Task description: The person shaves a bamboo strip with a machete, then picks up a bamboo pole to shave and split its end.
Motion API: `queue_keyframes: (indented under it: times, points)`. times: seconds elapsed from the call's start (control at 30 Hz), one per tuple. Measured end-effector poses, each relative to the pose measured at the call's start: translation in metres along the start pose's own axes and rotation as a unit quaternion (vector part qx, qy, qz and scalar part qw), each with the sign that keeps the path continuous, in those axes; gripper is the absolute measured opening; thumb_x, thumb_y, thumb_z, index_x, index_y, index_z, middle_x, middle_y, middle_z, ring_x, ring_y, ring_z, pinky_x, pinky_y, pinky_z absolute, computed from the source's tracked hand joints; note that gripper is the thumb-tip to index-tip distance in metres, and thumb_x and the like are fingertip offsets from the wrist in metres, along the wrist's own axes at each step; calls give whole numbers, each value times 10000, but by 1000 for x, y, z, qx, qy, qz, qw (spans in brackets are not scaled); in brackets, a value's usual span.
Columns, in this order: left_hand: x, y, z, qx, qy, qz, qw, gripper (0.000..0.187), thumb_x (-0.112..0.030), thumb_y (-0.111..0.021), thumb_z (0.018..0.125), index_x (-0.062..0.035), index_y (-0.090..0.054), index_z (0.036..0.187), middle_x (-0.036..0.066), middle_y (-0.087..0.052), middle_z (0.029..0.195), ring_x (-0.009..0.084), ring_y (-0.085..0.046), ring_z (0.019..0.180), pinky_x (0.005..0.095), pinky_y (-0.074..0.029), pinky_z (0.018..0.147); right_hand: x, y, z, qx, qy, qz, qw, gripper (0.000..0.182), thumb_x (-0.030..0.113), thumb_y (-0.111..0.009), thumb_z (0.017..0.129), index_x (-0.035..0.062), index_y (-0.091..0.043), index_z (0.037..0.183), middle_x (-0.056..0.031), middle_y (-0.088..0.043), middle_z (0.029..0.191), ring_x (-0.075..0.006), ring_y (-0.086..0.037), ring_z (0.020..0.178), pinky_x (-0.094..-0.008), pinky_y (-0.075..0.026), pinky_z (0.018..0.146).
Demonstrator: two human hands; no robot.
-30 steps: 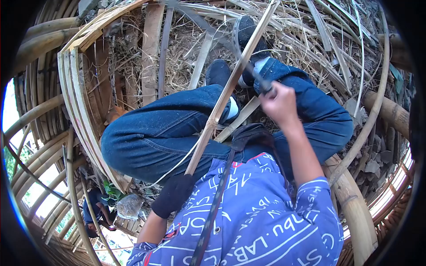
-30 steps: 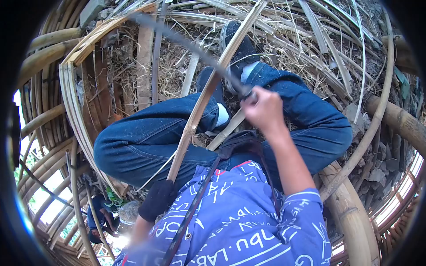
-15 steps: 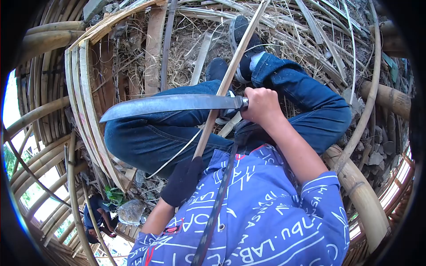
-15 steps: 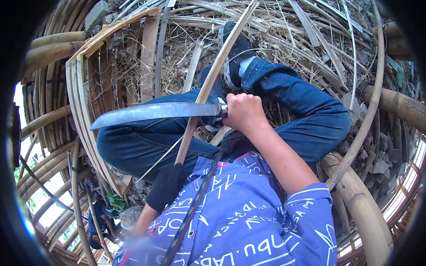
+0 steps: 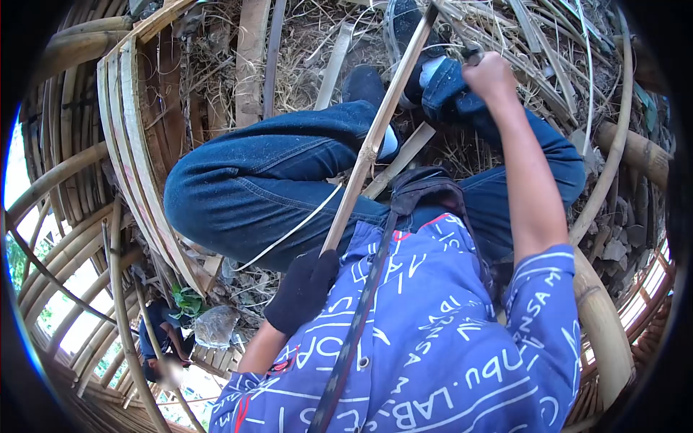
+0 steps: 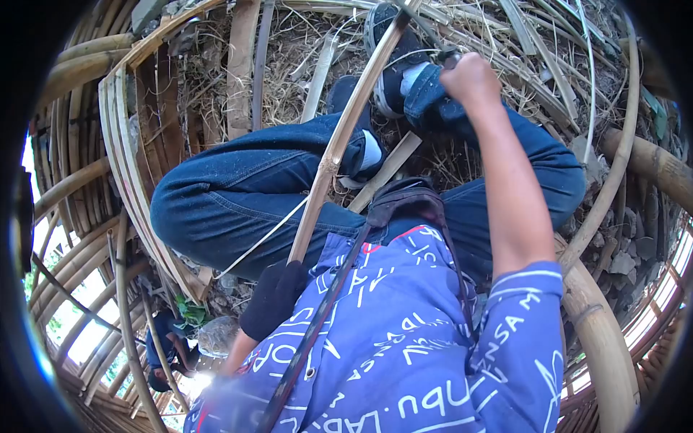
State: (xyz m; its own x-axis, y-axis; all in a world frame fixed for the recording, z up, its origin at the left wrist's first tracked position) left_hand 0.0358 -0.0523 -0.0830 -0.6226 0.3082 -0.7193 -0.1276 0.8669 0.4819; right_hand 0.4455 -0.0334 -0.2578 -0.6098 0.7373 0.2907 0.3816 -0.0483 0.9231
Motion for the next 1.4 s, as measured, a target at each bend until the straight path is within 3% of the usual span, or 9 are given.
queue_keyframes:
  times: [0.17,0.27,0.37,0.6,0.73,0.8,0.87,1.1,1.4]
  points:
    - [1,5,11,-7,64,-77,995,105,-60,-526,806,15,-476,861,176,-531,696,365,-532,634,427,-403,565,7,30,2,49,39,35,997,499,482,-661,719,-9,-667,810,-245,-645,763,-393,-640,751,-432,-503,688]
    - [1,8,16,1,48,-55,997,84,-44,-485,840,-13,-495,918,162,-543,721,327,-558,650,390,-430,579,36,32,-53,38,67,290,954,340,337,-732,759,10,-641,787,-92,-607,610,-127,-542,557,-302,-442,549]
    - [2,7,16,20,89,-125,988,144,0,-536,797,-22,-506,936,169,-549,733,343,-574,684,401,-442,602,51,24,-107,70,54,350,933,254,200,-746,738,11,-577,723,-49,-510,518,-67,-445,504,-271,-386,477]
    - [-5,13,28,37,88,-74,993,193,9,-588,757,-28,-520,933,187,-551,755,351,-558,688,432,-417,614,55,4,-166,39,233,309,921,225,12,-676,643,11,-558,835,-149,-586,654,-288,-625,570,-366,-479,513]
    - [-8,7,30,8,47,-25,999,163,18,-564,767,-23,-521,919,180,-546,749,342,-540,661,434,-402,609,55,17,-164,73,207,129,967,139,120,-635,655,65,-550,750,-148,-608,648,-328,-626,618,-425,-501,553]
    - [-13,7,32,35,235,-143,961,96,-24,-497,830,-15,-514,924,174,-534,728,330,-524,635,420,-402,603,52,18,-157,68,199,96,973,155,137,-651,641,64,-554,737,-159,-601,639,-354,-614,617,-442,-502,571]
    - [-13,4,28,31,228,-151,961,100,-64,-459,865,-11,-510,933,176,-532,722,327,-521,626,410,-402,596,47,18,-144,55,180,50,981,140,167,-651,632,71,-571,695,-178,-598,633,-397,-602,638,-476,-507,615]
    - [-10,-1,21,-6,76,-13,997,123,-41,-488,849,11,-497,960,176,-546,733,322,-540,619,394,-417,564,12,14,-96,6,117,24,993,138,176,-594,692,41,-611,676,-211,-624,681,-393,-629,681,-480,-520,655]
    - [2,5,27,39,95,-123,987,226,19,-572,731,8,-507,947,185,-564,759,361,-562,668,416,-422,580,43,20,-151,112,162,97,976,129,143,-660,635,44,-577,623,-183,-582,597,-380,-601,616,-453,-488,579]
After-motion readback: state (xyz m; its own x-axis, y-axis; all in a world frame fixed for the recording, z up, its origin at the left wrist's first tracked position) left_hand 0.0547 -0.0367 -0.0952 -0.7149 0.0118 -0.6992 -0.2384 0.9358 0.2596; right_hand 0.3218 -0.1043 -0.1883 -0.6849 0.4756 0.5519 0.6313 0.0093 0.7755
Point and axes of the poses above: each hand's wrist, its own z-axis towards the middle knuckle, its own y-axis out of the back of the hand, x = y × z, the point moved 1 cm from there along z, towards the middle knuckle
